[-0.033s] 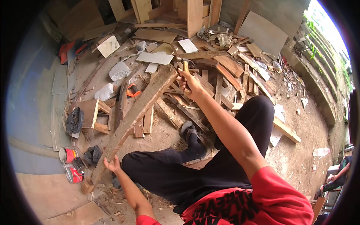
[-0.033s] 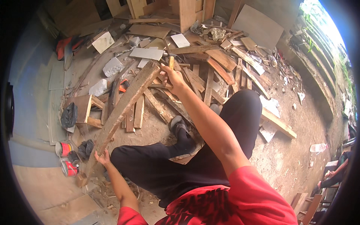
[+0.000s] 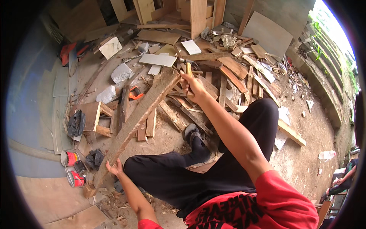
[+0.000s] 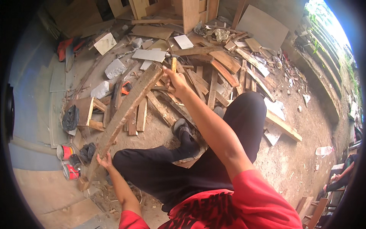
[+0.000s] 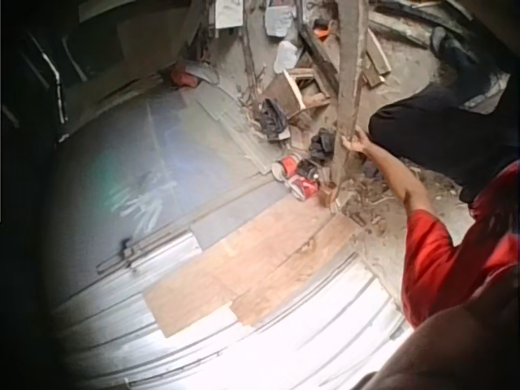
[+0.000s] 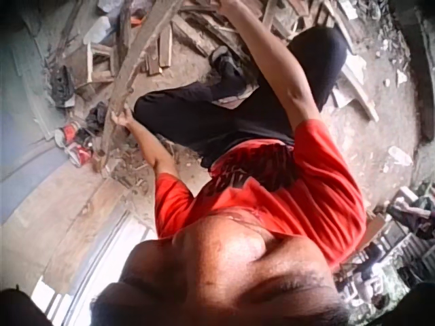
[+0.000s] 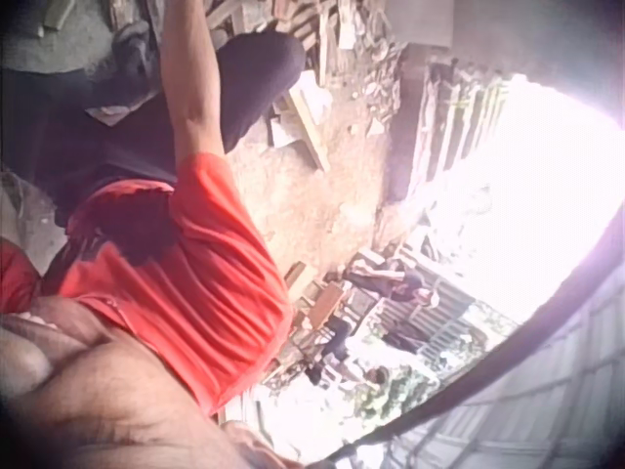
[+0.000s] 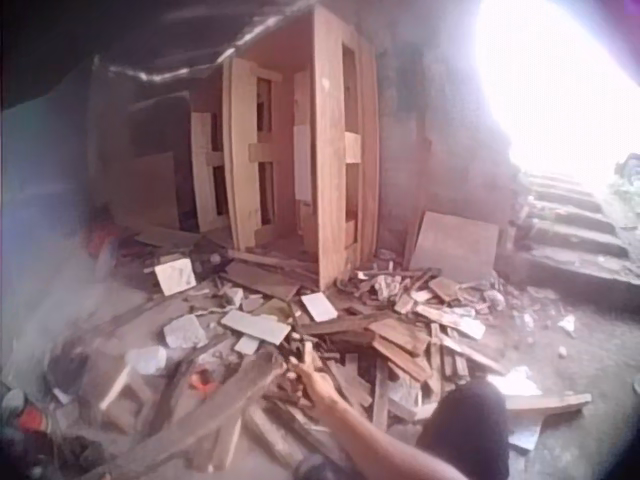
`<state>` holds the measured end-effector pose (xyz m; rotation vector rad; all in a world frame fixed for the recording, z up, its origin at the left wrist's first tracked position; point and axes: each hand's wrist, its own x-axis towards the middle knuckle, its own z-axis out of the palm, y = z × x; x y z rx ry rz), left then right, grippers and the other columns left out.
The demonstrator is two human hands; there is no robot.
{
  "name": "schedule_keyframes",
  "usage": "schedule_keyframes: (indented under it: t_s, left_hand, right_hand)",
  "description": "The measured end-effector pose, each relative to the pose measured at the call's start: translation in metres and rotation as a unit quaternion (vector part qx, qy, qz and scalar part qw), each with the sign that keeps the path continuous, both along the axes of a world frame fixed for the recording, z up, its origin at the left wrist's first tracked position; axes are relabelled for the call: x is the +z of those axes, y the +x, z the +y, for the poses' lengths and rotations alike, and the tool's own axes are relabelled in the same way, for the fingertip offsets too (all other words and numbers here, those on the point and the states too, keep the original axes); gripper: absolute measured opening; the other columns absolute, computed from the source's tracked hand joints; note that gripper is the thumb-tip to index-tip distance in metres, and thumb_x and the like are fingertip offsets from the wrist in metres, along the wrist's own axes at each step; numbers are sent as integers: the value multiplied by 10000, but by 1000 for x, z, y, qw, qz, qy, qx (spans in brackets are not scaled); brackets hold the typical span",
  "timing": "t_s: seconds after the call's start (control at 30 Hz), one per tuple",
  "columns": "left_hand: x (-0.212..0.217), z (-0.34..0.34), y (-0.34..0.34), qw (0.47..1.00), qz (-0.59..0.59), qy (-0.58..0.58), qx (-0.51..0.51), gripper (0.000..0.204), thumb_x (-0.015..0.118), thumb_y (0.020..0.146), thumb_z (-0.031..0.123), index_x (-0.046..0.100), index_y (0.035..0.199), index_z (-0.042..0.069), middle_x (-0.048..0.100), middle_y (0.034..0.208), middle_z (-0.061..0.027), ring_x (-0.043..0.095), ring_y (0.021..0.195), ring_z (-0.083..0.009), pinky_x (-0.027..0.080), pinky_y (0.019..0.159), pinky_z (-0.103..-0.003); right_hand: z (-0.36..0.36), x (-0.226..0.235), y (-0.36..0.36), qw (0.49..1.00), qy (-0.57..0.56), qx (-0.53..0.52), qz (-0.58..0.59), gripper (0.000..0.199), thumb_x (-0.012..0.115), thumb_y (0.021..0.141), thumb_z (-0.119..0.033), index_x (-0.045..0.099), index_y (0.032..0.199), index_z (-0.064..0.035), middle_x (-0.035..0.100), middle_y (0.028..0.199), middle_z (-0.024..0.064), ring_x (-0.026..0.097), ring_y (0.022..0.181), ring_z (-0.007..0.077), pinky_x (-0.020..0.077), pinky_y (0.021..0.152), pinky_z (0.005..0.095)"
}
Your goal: The person sits on the ground and uses a hammer to break wooden planks into smaller pieces. They repeatedly pick up planks, strike them, and separate the resulting fragments, occasionally moving debris aside.
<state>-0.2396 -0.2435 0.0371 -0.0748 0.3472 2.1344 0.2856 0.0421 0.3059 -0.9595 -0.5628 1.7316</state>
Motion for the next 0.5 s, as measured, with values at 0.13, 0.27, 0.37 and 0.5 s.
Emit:
schedule_keyframes:
  t_s: [0.13,0.27,0.37,0.5]
  left_hand:
    - [18,8,0,995,-8,-103,3,642,705,800,220,467,1356,4,536,1360,-133,511,1237,-316,413,1040,-463]
    - [64,18,38,964,14,-265,-33,791,715,791,388,390,1427,49,443,1453,-99,404,1349,-277,343,1087,-450]
    - [91,21,54,916,52,-374,-133,843,705,786,539,417,1406,46,464,1440,-104,411,1347,-257,384,1055,-417]
    - [91,13,15,846,122,-450,-258,845,692,789,595,471,1348,1,620,1269,-98,521,1252,-236,478,956,-380]
  right_hand:
    - [10,-9,-2,998,40,1,-52,263,753,861,-243,550,862,-76,516,704,-28,436,545,43,347,448,199]
    - [18,-12,-7,999,13,-29,-43,242,758,856,-221,601,849,-37,488,665,-39,423,531,44,328,455,200]
    - [31,-36,7,998,-17,-22,48,225,776,815,-129,586,860,-16,555,689,5,453,506,60,359,427,213]
    - [36,-62,8,995,-48,-48,75,228,747,815,-77,575,930,18,598,736,51,475,519,69,404,444,230]
